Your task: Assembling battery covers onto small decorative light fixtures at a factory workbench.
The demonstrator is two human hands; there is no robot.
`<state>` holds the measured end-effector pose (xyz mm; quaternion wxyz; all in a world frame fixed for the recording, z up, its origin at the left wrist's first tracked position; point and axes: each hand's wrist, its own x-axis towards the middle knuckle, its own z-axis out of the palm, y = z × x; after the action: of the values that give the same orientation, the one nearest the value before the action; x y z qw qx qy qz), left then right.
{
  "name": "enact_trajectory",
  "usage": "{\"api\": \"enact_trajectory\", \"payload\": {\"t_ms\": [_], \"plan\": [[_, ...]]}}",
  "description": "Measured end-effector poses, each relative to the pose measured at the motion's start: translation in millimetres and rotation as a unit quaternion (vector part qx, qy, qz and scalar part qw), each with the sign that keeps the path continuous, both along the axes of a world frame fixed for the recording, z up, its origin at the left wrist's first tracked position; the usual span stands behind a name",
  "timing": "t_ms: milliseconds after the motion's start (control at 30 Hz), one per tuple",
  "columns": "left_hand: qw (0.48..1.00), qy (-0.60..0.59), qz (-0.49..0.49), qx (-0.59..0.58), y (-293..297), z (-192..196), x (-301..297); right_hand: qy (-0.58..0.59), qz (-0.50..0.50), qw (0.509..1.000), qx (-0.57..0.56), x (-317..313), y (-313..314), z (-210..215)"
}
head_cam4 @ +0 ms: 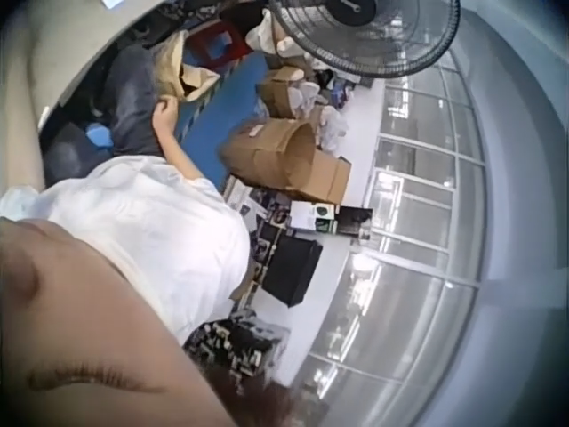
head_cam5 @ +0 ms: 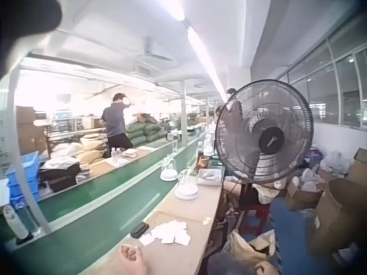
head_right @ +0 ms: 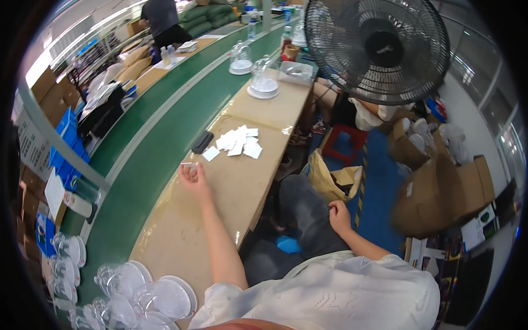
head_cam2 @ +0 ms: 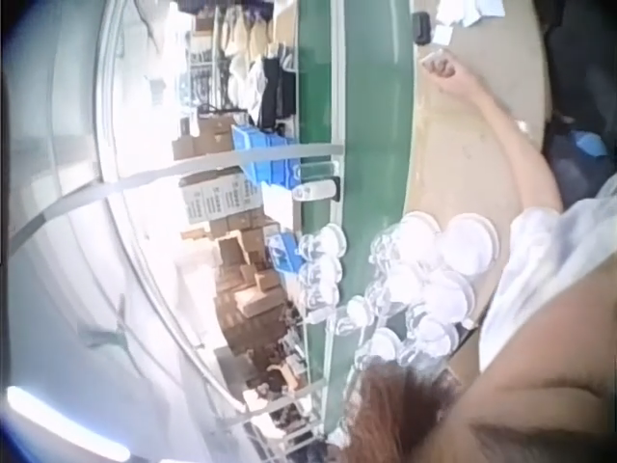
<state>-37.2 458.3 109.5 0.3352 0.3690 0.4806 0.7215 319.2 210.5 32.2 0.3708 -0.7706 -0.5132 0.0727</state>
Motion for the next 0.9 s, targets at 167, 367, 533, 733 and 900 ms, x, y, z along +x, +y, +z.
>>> {"api": "enact_trajectory", "payload": {"t_ms": [167,367,533,733,900], "plan": [[0.999,0.018,0.001,0.038,-4.0,11.2,14.9,0.088,-0.016,0.996,0.020,-14.9,-47.0,-2.9],[0.987,0.092,-0.090,0.094,-14.6,31.9,48.7,0.131,-0.016,0.988,0.082,-2.0,-58.8,3.2],[0.975,0.167,-0.102,0.108,-30.5,8.1,39.5,0.088,0.034,0.992,0.087,4.7,-61.8,0.2],[0.975,0.126,-0.126,0.134,-75.7,16.0,44.3,0.160,0.051,0.978,0.123,4.0,-68.9,-4.1],[0.975,0.133,-0.133,0.122,-101.8,-4.8,38.7,0.272,0.055,0.954,0.117,-8.3,-70.7,19.0]]}}
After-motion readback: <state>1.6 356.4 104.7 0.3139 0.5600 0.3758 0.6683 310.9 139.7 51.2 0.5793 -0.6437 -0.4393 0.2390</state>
